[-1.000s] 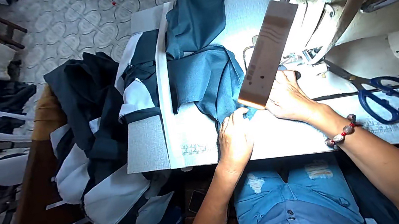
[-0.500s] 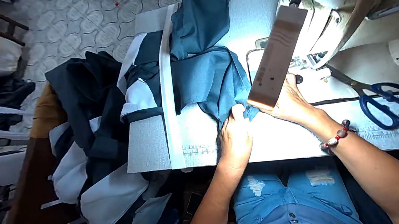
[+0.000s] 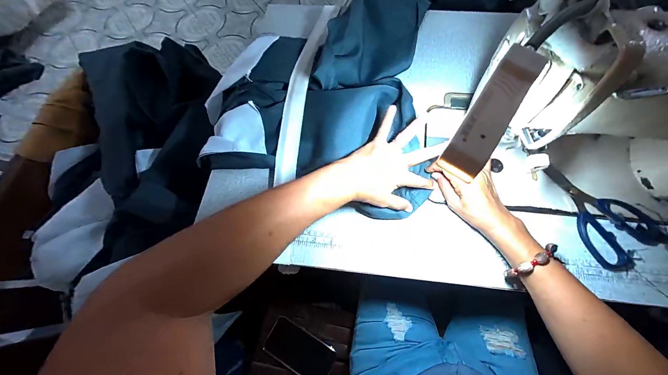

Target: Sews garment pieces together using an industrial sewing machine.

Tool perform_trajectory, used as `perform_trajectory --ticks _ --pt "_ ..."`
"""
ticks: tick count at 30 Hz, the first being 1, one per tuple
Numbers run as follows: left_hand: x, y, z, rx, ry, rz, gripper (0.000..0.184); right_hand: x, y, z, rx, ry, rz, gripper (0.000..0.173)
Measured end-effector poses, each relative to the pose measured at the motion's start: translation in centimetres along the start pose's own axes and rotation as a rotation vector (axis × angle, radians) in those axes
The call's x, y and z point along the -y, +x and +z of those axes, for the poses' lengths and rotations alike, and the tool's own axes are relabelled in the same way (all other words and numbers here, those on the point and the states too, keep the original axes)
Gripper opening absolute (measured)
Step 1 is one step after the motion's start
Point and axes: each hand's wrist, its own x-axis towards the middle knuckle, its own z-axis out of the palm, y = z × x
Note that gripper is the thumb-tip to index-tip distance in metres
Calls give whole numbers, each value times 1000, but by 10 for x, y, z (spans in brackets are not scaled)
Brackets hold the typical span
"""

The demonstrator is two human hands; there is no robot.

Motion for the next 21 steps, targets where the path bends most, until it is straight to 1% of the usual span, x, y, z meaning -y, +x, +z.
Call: perform_trajectory --ticks 1,3,5,7,8,9,11,13,16,18,21 --pt "-2 -3 7 -24 -56 -94 54 -2 1 3 -68 -9 -20 17" --pt "-17 -3 32 -179 -196 -341 56 -2 0 4 -230 11 -19 20" --pt "-37 9 50 -299 -272 -577 58 -1 -5 -1 -339 85 67 20" --pt "-58 23 47 -253 -340 -779 64 -1 -19 -8 -311 154 174 20" --pt "-66 29 43 -223 -356 -839 66 0 -27 -12 -285 173 209 21" --pt "-69 33 40 -207 -361 -864 66 3 -33 -15 -264 176 235 23" --pt "-69 38 39 -186 -359 -863 67 12 -41 -18 -191 134 269 26" --pt "-66 40 40 -156 -348 -849 68 21 -41 -18 -88 25 273 33" --pt "-62 42 32 -49 -347 -837 70 30 -35 -14 57 -125 288 41" --pt "-59 43 25 14 -348 -829 71 31 -32 -12 83 -161 287 44" --pt "-58 44 25 14 -342 -818 68 26 -31 -15 104 -141 260 43"
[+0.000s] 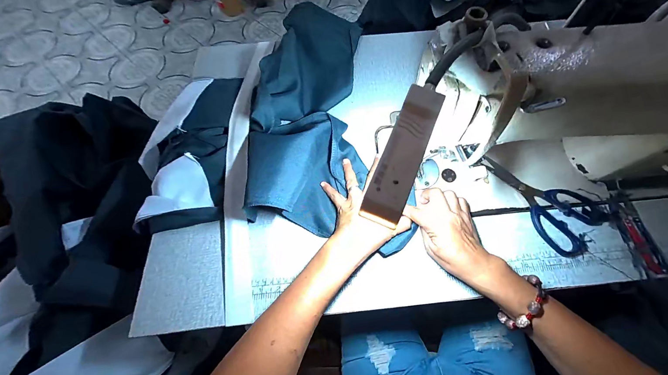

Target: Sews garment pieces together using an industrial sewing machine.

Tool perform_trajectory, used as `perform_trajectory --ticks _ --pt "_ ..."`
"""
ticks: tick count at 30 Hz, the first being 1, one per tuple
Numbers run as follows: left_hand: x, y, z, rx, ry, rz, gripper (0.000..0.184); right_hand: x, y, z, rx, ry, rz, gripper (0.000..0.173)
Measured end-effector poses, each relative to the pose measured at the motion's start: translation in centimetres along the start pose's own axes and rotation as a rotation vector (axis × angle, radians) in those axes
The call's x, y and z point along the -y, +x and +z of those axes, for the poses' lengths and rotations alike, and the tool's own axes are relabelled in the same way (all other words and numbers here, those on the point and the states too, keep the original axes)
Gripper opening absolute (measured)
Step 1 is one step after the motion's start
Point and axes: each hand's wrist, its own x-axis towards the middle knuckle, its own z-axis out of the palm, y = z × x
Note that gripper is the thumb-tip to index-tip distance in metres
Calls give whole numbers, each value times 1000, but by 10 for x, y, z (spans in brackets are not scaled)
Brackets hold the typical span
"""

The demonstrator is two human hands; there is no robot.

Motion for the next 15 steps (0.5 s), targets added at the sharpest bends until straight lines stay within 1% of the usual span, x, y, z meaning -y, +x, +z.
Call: perform_trajectory --ticks 3,5,7,9,12,14,15 --pt "0 0 2 -14 -18 -3 67 -11 3 -7 57 109 -46 40" --pt "2 1 5 -41 -31 2 67 -23 6 -8 45 215 -53 37" --pt "0 2 4 -29 -38 -10 69 -39 12 -8 5 270 -16 36" --pt "-1 4 3 -15 -19 -31 69 -54 20 -11 9 221 72 35" --pt "-4 9 4 -34 -20 -47 70 -56 32 -23 61 -78 246 29" --pt "-7 17 5 -65 -21 -60 70 -49 34 -25 18 -130 270 25" --pt "-10 21 5 -84 -21 -68 69 -47 33 -24 0 -97 263 26"
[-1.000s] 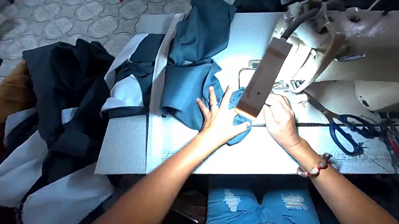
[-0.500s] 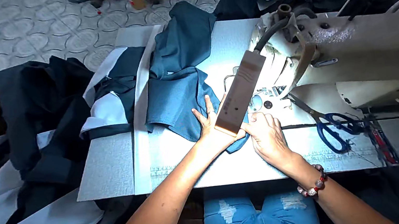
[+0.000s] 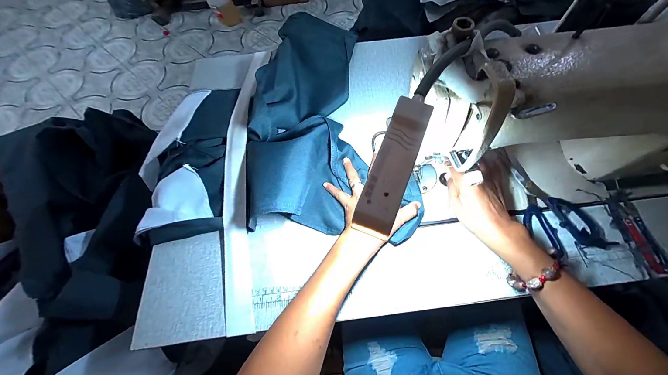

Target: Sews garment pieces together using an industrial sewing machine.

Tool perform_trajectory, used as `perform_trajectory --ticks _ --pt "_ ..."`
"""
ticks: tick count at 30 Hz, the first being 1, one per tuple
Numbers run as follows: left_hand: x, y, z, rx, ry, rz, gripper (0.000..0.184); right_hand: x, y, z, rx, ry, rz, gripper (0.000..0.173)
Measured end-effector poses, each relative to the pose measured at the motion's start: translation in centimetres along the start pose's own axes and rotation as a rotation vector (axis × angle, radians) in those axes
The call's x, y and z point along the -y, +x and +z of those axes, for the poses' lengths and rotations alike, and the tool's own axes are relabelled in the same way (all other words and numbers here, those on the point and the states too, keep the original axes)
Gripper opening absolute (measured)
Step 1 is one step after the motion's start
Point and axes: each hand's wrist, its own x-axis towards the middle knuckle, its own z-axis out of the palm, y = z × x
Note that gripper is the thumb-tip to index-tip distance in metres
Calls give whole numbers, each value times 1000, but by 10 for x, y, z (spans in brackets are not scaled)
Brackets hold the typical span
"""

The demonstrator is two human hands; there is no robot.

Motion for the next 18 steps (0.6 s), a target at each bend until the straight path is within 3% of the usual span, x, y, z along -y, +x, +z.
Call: perform_trajectory --ticks 4,12,16,18 --pt "-10 15 -7 -13 -9 -38 69 2 -13 2 90 222 -15 38" --pt "-11 30 -11 -4 -68 54 62 -4 -26 24 -81 243 -78 41" --pt "6 27 19 -205 -71 136 64 -3 -27 25 -72 173 -82 40" --pt "-6 28 3 -75 -72 27 68 0 -26 23 -71 138 -90 42"
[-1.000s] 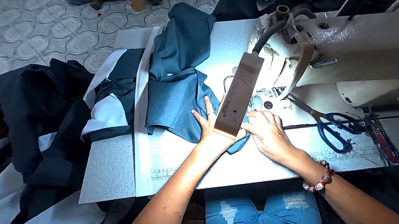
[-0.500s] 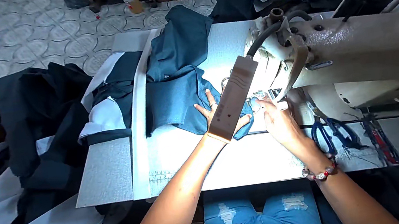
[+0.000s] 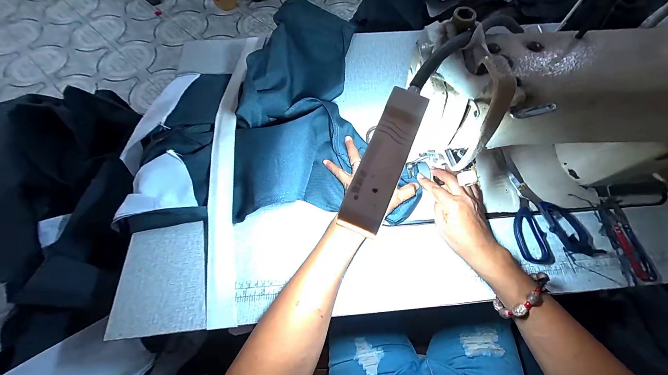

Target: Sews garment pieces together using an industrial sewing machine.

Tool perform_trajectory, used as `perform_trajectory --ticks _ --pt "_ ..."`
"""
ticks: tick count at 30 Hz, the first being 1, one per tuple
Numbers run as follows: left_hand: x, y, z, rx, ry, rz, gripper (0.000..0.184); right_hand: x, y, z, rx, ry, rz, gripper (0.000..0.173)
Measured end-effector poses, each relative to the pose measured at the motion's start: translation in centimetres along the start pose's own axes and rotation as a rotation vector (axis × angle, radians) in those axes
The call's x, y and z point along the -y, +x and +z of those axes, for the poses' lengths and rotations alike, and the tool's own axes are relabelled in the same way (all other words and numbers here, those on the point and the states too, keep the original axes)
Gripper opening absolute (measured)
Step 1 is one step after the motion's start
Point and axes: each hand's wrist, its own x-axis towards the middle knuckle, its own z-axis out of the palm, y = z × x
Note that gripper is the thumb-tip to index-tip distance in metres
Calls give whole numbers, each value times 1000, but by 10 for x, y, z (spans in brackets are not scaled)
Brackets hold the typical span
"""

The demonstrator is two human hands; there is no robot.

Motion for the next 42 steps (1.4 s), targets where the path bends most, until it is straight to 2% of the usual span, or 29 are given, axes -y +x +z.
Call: perform_trajectory --ticks 2,9,16,22,24,26,28,30,31,34,35,38,42 --pt "-4 2 -4 43 11 -41 69 2 0 -1 6 -7 -6 42" --pt "-3 5 -9 94 -50 -18 74 0 -1 -5 66 -52 -21 46" --pt "12 16 1 -1 -101 97 65 4 0 -3 17 -79 -28 47" --pt "14 22 7 -55 -87 121 63 -2 -4 -1 -93 91 -50 30" --pt "14 16 4 -71 -131 145 66 -2 -8 -4 -70 121 -84 24" --pt "19 1 1 -187 -255 252 69 2 -16 -8 -19 117 -130 24" --pt "31 -24 -4 -392 -316 386 62 11 -27 -9 22 50 -141 30" --pt "52 -50 -15 -620 -275 503 43 23 -34 -7 76 -6 -101 39" --pt "66 -61 -21 -610 -231 497 42 28 -35 -7 89 -15 -66 43" --pt "100 -82 -28 -320 -84 307 44 47 -30 -4 96 22 50 50" --pt "105 -83 -27 -329 -74 304 38 53 -27 -2 92 51 99 51" --pt "98 -88 -23 -404 -72 351 20 72 -22 5 41 194 253 57" --pt "76 -116 -14 -655 -69 586 23 88 -22 6 -196 605 402 64"
